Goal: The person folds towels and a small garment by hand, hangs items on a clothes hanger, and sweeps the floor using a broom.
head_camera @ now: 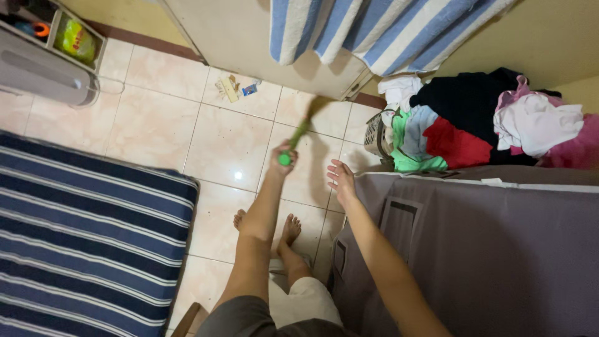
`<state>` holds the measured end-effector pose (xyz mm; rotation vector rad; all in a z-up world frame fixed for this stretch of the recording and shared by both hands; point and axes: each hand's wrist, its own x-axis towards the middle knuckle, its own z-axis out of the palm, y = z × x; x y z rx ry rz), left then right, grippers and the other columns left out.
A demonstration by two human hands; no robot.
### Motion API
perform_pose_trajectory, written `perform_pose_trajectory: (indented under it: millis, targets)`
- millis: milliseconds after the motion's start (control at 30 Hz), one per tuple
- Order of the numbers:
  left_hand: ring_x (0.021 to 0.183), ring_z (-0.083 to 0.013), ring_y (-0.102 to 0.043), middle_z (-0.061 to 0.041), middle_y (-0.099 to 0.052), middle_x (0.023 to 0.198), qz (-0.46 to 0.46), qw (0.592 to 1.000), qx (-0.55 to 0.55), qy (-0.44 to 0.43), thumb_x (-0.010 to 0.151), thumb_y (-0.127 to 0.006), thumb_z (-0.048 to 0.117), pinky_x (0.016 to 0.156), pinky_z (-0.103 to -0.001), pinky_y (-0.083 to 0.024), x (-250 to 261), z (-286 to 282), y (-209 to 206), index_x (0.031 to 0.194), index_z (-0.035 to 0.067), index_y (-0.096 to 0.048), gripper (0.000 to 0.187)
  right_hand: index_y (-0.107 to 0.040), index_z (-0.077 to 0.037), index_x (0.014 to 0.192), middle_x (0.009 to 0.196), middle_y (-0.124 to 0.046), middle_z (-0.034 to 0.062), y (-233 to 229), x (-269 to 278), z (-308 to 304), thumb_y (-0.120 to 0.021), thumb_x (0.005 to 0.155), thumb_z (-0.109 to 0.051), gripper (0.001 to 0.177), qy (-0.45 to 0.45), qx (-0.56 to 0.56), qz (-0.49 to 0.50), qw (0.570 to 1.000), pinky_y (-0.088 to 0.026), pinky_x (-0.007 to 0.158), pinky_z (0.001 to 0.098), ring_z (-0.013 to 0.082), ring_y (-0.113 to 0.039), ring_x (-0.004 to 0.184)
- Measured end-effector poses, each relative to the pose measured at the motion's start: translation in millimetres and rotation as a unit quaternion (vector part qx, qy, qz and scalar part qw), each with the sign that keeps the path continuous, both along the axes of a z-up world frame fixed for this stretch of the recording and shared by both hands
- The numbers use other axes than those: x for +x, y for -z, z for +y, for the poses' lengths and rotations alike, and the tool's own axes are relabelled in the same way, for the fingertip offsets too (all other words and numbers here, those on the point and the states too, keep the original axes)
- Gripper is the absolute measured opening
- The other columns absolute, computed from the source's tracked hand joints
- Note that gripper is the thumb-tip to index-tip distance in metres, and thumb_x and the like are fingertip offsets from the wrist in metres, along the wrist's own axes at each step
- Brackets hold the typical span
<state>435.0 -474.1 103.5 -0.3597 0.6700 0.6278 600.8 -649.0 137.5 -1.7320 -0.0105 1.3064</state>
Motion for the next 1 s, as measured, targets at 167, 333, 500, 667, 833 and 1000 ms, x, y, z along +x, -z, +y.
perform_pose_trajectory:
  millis: [167,333,500,667,833,1000]
  targets:
    - [0.054,-0.0212,-0.055,-0.005,-0.052,0.075,0.067,0.997,-0.012,-0.021,0.093,-0.06,0.025,0.045,-0.036,-0.051,-26.3,-50.2,-10.3,0.114,0.015,-0.052,0.024,-0.058,-0.019,0.138,0.132,-0.066,0.0074,-1.3,-18.7,8.2,-0.04,0.104,-0.051,0.05,-0.026,0.002,0.023,0.999,-0.049,0.096,0.047,0.0232,-0.063,0.116]
    - [0.053,-0.0222,-0.054,-0.009,-0.055,0.074,0.133,0.979,0.048,0.144,0.086,-0.055,0.006,0.044,-0.035,-0.048,-98.0,-127.4,-17.8,0.12,0.024,-0.052,0.038,-0.058,-0.019,0.138,0.131,-0.065,0.0075,-1.4,-42.2,24.8,-0.039,0.106,-0.051,0.05,-0.061,0.002,0.052,0.997,-0.048,0.098,0.0464,0.0245,-0.063,0.115]
    - [0.054,-0.021,-0.056,-0.01,-0.057,0.074,0.069,0.992,0.015,0.108,0.087,-0.057,0.006,0.044,-0.032,-0.049,-128.9,-49.7,-18.6,0.129,0.022,-0.049,0.045,-0.06,-0.017,0.137,0.128,-0.067,0.0064,-7.8,-61.7,32.7,-0.039,0.105,-0.05,0.051,-0.132,0.007,0.046,0.99,-0.048,0.096,0.0458,0.023,-0.063,0.114]
    - [0.047,-0.0216,-0.05,-0.008,-0.054,0.071,0.27,0.936,0.135,0.18,0.09,-0.055,0.018,0.04,-0.038,-0.046,-137.0,-41.9,-29.9,0.121,0.021,-0.05,0.031,-0.06,-0.015,0.138,0.128,-0.066,0.0072,-15.2,-73.3,31.7,-0.04,0.106,-0.049,0.052,-0.15,0.001,0.06,0.987,-0.048,0.096,0.0462,0.0238,-0.061,0.114]
    - [0.046,-0.0197,-0.052,-0.01,-0.061,0.075,0.218,0.935,0.107,0.26,0.079,-0.053,0.003,0.04,-0.035,-0.045,-232.9,-108.4,-49.4,0.124,0.025,-0.057,0.051,-0.059,-0.014,0.138,0.129,-0.067,0.0069,-22.2,-81.9,24.7,-0.039,0.105,-0.05,0.053,-0.171,-0.02,0.067,0.983,-0.047,0.097,0.0462,0.0249,-0.061,0.115]
    - [0.047,-0.0214,-0.056,-0.011,-0.058,0.067,0.251,0.911,0.05,0.323,0.086,-0.057,0.015,0.038,-0.033,-0.045,-270.8,-81.3,-56.3,0.113,0.011,-0.06,0.027,-0.06,-0.015,0.138,0.127,-0.066,0.0071,-28.8,-91.4,33.4,-0.04,0.105,-0.049,0.052,-0.188,-0.017,0.071,0.98,-0.047,0.097,0.0472,0.0245,-0.061,0.114]
